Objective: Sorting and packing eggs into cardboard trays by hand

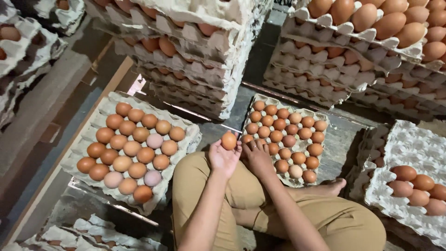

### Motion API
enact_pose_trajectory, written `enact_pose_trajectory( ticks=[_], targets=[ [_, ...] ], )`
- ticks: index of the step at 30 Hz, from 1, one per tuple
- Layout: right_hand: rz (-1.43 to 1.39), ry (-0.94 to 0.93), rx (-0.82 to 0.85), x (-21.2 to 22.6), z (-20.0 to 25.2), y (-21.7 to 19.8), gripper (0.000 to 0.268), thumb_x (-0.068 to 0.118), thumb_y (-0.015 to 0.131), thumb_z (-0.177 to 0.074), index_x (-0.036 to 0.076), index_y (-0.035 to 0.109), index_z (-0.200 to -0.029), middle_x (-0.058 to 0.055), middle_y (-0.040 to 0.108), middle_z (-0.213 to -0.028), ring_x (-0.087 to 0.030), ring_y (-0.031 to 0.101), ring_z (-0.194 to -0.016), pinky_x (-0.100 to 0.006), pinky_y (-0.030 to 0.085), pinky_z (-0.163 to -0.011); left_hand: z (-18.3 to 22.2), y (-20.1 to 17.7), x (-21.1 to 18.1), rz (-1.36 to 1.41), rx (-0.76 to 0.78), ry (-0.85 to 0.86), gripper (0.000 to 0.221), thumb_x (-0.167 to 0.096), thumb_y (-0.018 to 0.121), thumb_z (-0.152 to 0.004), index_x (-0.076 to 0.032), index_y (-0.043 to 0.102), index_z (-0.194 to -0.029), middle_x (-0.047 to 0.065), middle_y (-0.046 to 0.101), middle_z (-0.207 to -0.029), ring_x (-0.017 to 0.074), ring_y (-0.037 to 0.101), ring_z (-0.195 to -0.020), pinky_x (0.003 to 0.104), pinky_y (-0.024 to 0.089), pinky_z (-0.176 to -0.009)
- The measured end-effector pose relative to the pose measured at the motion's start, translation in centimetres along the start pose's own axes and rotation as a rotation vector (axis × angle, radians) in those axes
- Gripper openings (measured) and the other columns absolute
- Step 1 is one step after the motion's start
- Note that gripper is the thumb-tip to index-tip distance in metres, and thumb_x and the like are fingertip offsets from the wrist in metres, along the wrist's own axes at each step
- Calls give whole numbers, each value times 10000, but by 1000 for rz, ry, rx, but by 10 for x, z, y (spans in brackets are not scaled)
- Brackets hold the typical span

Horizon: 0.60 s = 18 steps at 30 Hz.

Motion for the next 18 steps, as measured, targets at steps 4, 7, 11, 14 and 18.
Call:
enact_pose_trajectory(
  ticks=[4,7,11,14,18],
  targets=[
    [-97,13,-118,-4,9,-5,482,302,748,-721,188,596,-1164,-84,586,-1132,-297,492,-1080,-398,401,-855,3,4,2,-57,12,-2,394,-316,526,-879,-110,623,-1200,161,635,-1248,337,632,-974,397,541,-860],
    [-745,358,-106,-35,27,-6,521,271,806,-708,206,621,-1191,-93,673,-1082,-317,565,-1079,-385,452,-883,8,8,5,-76,-25,7,281,-332,562,-874,-129,653,-1046,136,684,-1176,364,658,-1002,440,540,-877],
    [-1673,542,-329,-60,63,3,576,-2,786,-738,86,538,-1250,-68,642,-979,-157,617,-764,-239,502,-573,22,24,16,-648,70,87,493,-315,523,-925,-9,541,-539,208,580,-594,329,607,-532,391,523,-492],
    [-1776,432,-430,-68,76,-28,589,-55,789,-703,44,530,-1223,-75,646,-988,-170,640,-850,-282,548,-667,52,51,31,-1019,63,5,294,-305,647,-885,-33,675,-780,267,610,-660,337,633,-448,400,562,-398],
    [-1776,334,-428,-71,91,-60,631,-67,789,-679,-11,580,-1272,-145,646,-1077,-240,651,-956,-382,561,-780,84,72,46,-1249,115,-211,501,-477,724,-871,-48,680,-1125,289,664,-874,321,667,-508,385,600,-409]
  ],
)
Point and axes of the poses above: each hand's wrist, its own z-axis away from the middle knuckle, its own y-axis out of the palm, x = y × z, the point moved 9 cm from there along -z, towards the middle knuckle
